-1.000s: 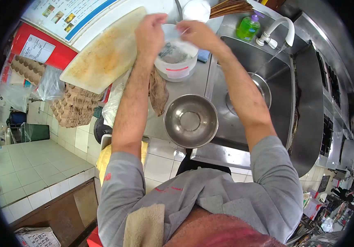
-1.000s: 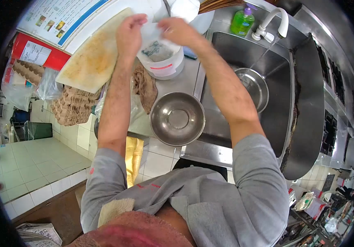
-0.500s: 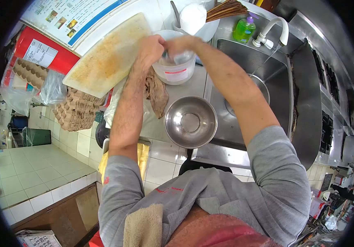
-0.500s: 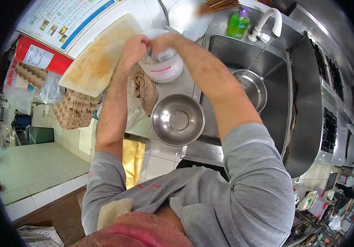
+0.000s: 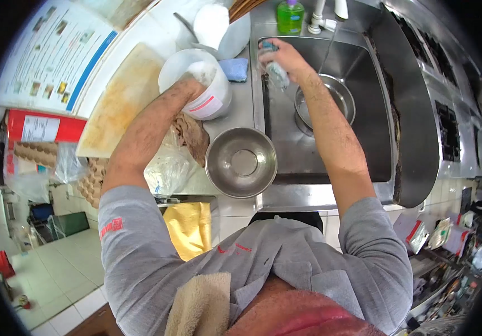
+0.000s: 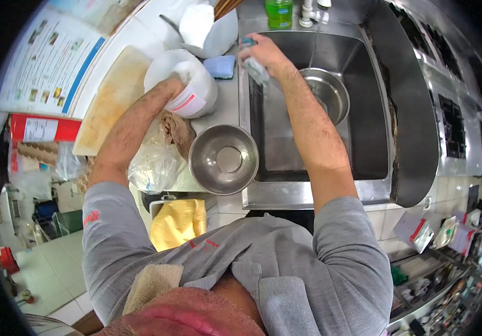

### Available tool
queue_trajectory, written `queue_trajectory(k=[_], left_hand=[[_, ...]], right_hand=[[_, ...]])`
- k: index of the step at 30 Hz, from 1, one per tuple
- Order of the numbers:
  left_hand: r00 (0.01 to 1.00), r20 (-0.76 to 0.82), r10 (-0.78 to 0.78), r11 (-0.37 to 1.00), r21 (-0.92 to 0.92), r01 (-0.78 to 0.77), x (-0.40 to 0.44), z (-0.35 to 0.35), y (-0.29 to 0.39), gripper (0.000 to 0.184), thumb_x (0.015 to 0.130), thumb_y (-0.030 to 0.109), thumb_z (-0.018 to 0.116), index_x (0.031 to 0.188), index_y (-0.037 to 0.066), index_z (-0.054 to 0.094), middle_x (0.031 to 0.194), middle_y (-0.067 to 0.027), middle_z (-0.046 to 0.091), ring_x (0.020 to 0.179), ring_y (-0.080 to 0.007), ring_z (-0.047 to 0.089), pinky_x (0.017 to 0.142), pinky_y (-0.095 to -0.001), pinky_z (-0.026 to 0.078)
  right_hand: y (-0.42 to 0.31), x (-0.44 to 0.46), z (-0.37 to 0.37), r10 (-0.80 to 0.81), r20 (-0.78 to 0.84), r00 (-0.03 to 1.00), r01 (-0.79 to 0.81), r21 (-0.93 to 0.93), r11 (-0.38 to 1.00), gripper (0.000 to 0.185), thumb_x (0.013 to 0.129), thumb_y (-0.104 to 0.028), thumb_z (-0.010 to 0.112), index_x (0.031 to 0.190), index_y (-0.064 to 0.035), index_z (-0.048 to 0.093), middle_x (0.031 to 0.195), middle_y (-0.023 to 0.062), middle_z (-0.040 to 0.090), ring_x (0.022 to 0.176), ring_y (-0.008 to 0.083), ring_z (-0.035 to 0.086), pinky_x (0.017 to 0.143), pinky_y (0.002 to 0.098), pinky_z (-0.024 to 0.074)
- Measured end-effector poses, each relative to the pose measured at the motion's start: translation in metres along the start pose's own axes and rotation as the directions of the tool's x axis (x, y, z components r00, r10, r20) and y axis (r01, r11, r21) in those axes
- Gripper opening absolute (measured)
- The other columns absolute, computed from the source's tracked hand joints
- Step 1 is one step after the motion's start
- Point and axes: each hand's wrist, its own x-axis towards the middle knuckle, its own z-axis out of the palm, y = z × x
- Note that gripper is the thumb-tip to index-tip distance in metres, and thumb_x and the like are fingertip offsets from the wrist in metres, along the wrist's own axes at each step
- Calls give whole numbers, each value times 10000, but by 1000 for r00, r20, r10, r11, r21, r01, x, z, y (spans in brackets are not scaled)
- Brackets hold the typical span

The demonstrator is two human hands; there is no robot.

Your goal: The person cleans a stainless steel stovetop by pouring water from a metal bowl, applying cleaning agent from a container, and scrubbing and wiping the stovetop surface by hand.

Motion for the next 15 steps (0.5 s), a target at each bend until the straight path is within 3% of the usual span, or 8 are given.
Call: queue_trajectory(k=[1,4,5,7,8,10,11,15], left_hand=[[1000,14,1,1000,17,-1,-3,-2,4,304,762,171,550,1015,27,638,973,-180,649,915,-313,617,810,-393,474],[998,66,19,997,73,-24,6,-2,10,300,769,174,545,1012,24,638,974,-184,646,915,-319,614,810,-396,473],[997,74,25,996,82,-31,9,-1,12,299,771,175,544,1011,23,638,975,-185,645,915,-321,613,810,-397,473],[995,92,39,993,103,-48,15,2,9,296,776,177,541,1010,22,638,975,-188,643,914,-324,611,810,-399,472],[994,100,45,992,110,-56,10,5,7,295,778,178,540,1009,21,638,976,-189,643,914,-326,610,810,-399,472],[992,113,64,991,108,-76,3,14,1,293,783,179,537,1007,19,638,976,-191,641,914,-330,608,810,-401,471],[990,122,75,990,111,-89,1,19,-3,292,785,180,535,1006,19,638,977,-193,640,914,-332,607,810,-402,471],[980,151,132,985,96,-147,-4,36,-13,289,795,184,530,1003,15,637,978,-198,636,913,-340,603,810,-406,470]], right_hand=[[15,4,-8,-29,-57,998,21,-130,991,482,637,-15,673,1108,-30,572,899,99,621,790,201,592,732,305,489],[54,33,-11,-163,-33,986,117,-556,823,541,671,-127,692,1195,-147,558,1051,136,610,961,306,582,863,351,470],[56,37,-2,-173,-36,984,126,-547,828,541,671,-127,692,1195,-147,558,1051,136,610,961,306,582,863,351,470],[63,46,25,-414,52,909,248,-865,436,565,714,-238,710,1243,-246,514,1227,176,502,1073,348,519,890,422,456],[62,47,39,-422,52,905,255,-860,442,565,714,-238,710,1243,-246,514,1227,176,502,1073,348,519,890,422,456],[60,38,55,-135,115,984,155,-929,337,630,712,-295,712,1291,-281,463,1318,174,403,1187,433,399,928,472,423],[62,34,56,-123,104,987,138,-941,310,655,705,-279,716,1306,-239,458,1222,165,486,1131,389,477,918,447,438],[67,6,33,-99,91,991,124,-907,403,630,701,-277,711,1272,-133,490,1123,173,573,1042,330,563,895,410,454]])
